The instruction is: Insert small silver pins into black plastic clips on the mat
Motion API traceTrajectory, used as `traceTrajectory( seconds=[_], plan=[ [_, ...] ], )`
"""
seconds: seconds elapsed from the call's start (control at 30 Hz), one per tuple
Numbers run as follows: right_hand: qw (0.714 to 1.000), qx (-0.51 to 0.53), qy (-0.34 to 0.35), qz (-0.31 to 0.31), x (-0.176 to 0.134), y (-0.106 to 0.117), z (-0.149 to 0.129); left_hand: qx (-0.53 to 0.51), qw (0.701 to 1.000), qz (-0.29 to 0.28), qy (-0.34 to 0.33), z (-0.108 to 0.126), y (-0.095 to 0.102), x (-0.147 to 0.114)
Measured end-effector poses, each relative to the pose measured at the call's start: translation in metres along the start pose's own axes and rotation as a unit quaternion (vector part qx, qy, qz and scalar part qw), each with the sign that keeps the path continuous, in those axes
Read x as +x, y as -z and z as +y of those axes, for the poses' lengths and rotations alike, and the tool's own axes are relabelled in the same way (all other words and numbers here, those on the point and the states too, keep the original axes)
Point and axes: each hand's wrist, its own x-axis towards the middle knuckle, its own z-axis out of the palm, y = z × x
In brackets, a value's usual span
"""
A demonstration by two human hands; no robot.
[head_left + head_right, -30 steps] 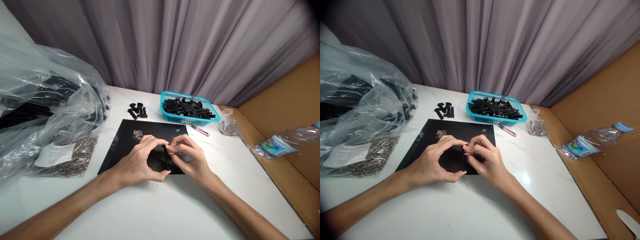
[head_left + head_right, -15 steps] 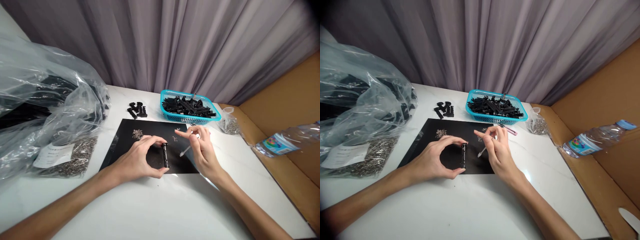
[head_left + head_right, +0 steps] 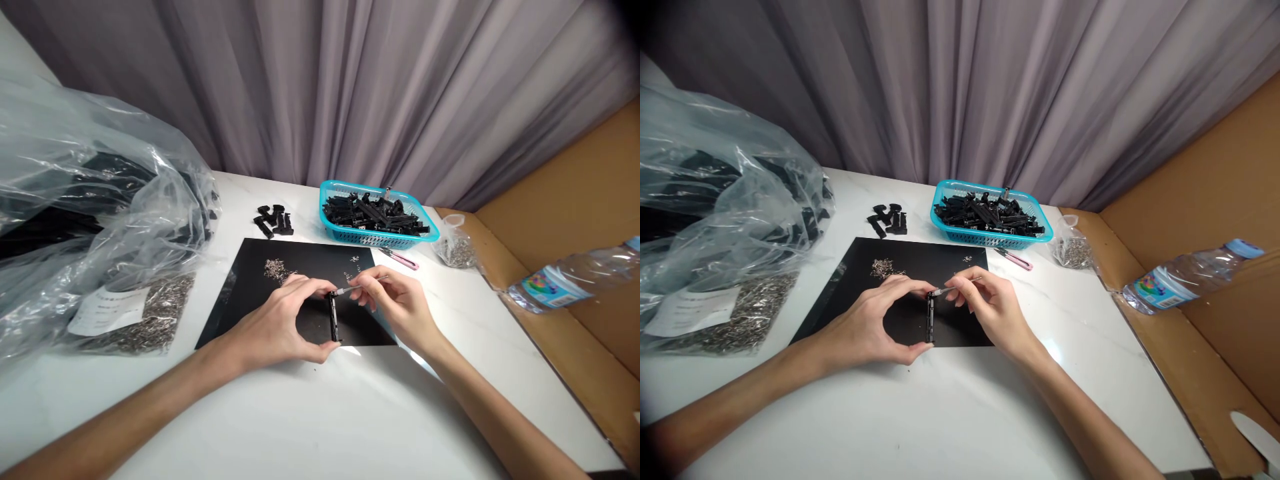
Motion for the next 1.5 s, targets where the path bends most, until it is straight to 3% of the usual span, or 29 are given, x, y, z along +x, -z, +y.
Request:
traceTrajectory(
  seconds=[0.37,0.57,0.73,1.17,1.5],
  plan=[
    [0.999,-0.027,0.043,-0.017,-0.007,-0.006,0.008,-0.014,1.000,0.021,-0.009,-0.003,-0.005,0.002],
    [1.000,0.023,0.016,-0.002,-0.003,-0.005,0.008,-0.031,0.999,-0.003,0.017,-0.003,-0.006,0.001],
    [0.999,0.038,-0.016,-0.027,0.000,-0.005,0.012,-0.042,0.997,-0.017,0.054,-0.006,-0.008,-0.003],
    [0.994,-0.067,0.075,-0.043,-0.009,-0.003,0.014,-0.059,0.997,-0.003,0.054,-0.003,-0.009,0.001],
    [0.995,-0.056,0.071,-0.047,-0.007,-0.004,0.015,-0.038,0.998,0.004,0.039,-0.005,-0.011,0.001]
  ],
)
